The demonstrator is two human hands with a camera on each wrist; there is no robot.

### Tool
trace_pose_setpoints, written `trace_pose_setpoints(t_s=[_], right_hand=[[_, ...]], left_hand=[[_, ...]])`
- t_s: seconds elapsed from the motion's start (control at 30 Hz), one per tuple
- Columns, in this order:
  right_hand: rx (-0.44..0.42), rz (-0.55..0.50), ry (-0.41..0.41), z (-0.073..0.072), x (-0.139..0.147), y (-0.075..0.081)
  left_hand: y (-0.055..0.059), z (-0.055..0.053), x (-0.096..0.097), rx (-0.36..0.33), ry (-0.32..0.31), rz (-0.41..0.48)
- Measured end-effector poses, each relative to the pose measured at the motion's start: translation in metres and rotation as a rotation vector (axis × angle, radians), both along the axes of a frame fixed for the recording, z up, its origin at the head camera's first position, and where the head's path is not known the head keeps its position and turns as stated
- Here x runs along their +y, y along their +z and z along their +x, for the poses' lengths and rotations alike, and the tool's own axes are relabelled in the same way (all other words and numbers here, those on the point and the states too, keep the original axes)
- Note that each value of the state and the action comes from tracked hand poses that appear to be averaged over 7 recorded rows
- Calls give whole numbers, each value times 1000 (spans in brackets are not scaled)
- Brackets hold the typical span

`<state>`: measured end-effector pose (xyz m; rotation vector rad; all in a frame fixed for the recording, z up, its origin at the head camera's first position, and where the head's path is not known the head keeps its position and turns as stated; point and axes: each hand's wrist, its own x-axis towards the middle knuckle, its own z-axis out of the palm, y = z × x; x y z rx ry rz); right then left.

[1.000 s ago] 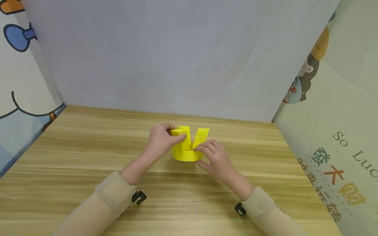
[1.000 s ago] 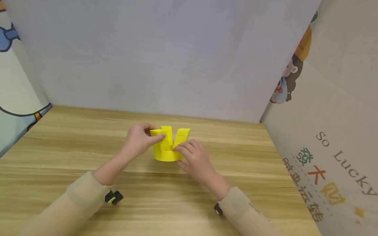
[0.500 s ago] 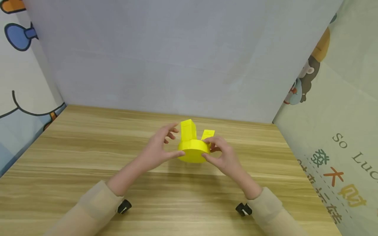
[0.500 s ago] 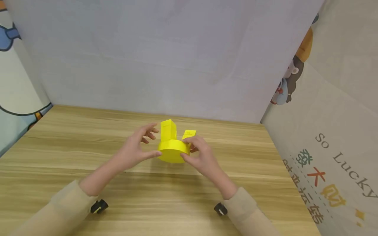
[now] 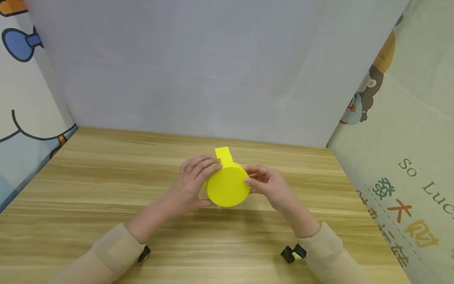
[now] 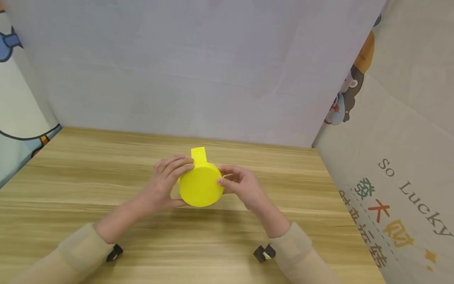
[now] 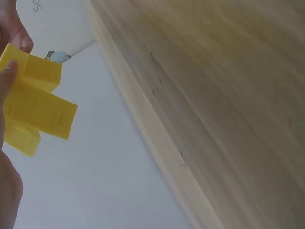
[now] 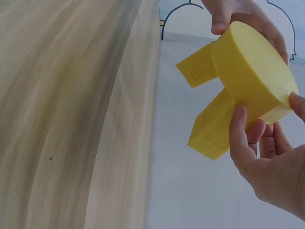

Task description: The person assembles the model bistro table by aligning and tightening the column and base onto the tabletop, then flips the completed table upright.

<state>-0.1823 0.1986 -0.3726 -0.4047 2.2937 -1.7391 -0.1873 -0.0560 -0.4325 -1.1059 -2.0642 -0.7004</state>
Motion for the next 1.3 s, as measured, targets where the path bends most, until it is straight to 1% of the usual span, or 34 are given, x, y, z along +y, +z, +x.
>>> trace_pose_setpoints(t_s=[0.07,0.13,0.2,0.27,0.33,0.43,0.5,0.57,0.63,0.77,0.83,1.03,1.17,1.3], right_hand=[[-32,-27,8,1,-2,-1],[-40,-57,12,1,-3,-2],[-15,-69,16,0,-2,-4],[33,-59,39,0,-1,-5],[114,-10,74,-1,0,-7],[238,117,112,-3,0,-10],[307,207,120,-6,-1,-13],[341,265,111,-8,-3,-15],[359,304,97,-10,-5,-18],[354,365,60,-17,-7,-23],[347,395,59,-21,-7,-26],[305,473,90,-34,-1,-37],[284,483,115,-40,1,-44],[271,479,133,-42,2,-49]], left_hand=[[-1,0,0,4,-4,25],[-1,1,0,-28,-11,59],[-1,1,0,-91,-13,96],[-1,1,0,-175,-10,135],[0,2,-1,-258,-1,167],[1,1,-1,-396,17,192],[2,0,-1,-482,34,196],[3,-1,-1,-565,52,200],[3,-3,-1,-626,67,203],[1,-8,0,-719,99,197],[-1,-10,1,-763,113,182],[-6,-18,5,-881,162,119],[-9,-21,8,-920,182,80],[-13,-22,10,-934,189,63]])
